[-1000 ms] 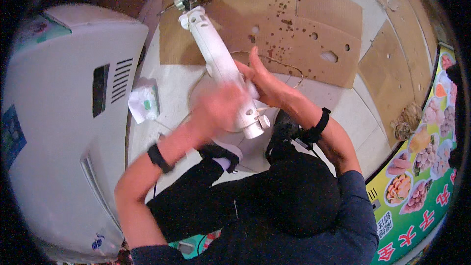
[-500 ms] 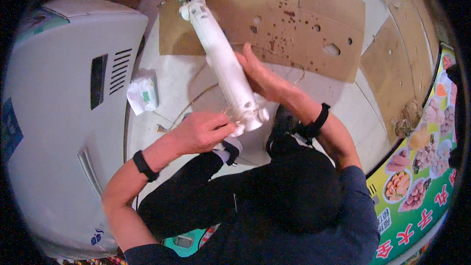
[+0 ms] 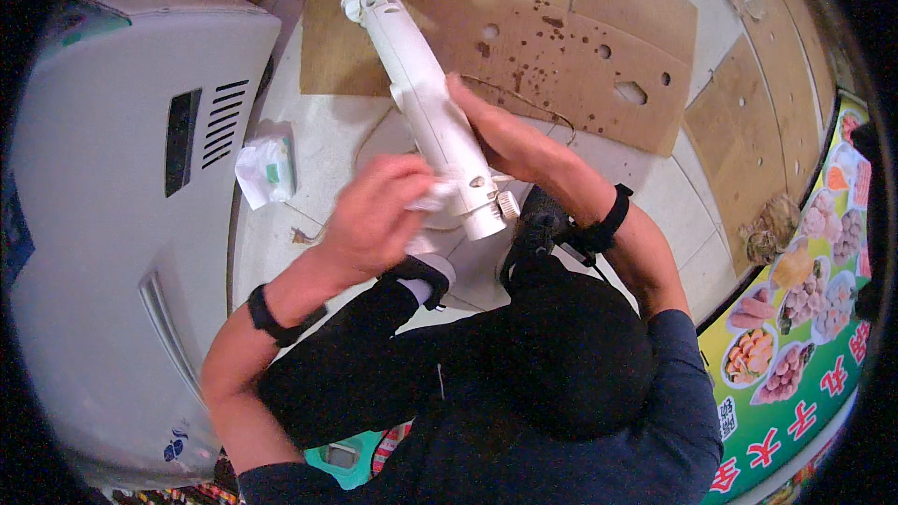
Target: The person cleans a white cylindrical appliance using a white wipe and a metal scrubbing pad. They wipe the body and scrub the lower section, then wipe again to remove residue.
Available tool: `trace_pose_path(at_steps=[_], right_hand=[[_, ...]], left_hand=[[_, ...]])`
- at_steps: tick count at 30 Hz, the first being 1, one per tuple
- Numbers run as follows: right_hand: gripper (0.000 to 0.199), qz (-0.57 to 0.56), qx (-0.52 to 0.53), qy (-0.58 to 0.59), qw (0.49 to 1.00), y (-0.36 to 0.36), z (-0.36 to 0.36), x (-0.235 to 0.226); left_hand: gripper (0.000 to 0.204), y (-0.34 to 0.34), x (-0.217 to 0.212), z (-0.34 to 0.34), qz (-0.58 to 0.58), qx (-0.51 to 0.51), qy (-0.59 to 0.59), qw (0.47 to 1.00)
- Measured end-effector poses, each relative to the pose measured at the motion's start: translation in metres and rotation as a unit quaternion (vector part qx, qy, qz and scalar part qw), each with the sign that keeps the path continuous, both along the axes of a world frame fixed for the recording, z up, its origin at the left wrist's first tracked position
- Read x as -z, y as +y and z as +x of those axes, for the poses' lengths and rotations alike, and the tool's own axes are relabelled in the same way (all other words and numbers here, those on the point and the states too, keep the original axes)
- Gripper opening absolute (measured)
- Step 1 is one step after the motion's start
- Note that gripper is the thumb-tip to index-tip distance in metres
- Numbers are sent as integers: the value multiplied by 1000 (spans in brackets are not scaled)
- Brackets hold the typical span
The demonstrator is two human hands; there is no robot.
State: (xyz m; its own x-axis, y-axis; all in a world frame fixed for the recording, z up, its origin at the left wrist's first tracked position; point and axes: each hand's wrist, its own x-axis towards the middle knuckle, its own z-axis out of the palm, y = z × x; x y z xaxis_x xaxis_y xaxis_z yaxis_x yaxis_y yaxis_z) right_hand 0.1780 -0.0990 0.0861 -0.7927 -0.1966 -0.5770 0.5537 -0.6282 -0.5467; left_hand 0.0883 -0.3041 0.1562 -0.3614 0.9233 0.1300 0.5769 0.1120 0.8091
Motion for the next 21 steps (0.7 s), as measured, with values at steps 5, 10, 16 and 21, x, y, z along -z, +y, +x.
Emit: trace_pose_path(at_steps=[5, 10, 16, 21], right_hand=[[72, 52, 5, 52, 997, -12, -6, -5], [63, 46, 37, 33, 998, -15, -7, 1], [66, -13, 55, 29, 998, -5, -8, -8], [69, 25, 15, -84, 996, 53, 3, -32]], left_hand=[[29, 14, 10, 0, 48, 186, 96, 977], [34, -9, -5, -19, -28, 40, 56, 997], [35, 41, 0, -38, 56, 126, 165, 977], [19, 15, 58, -119, -79, -191, 55, 977]])
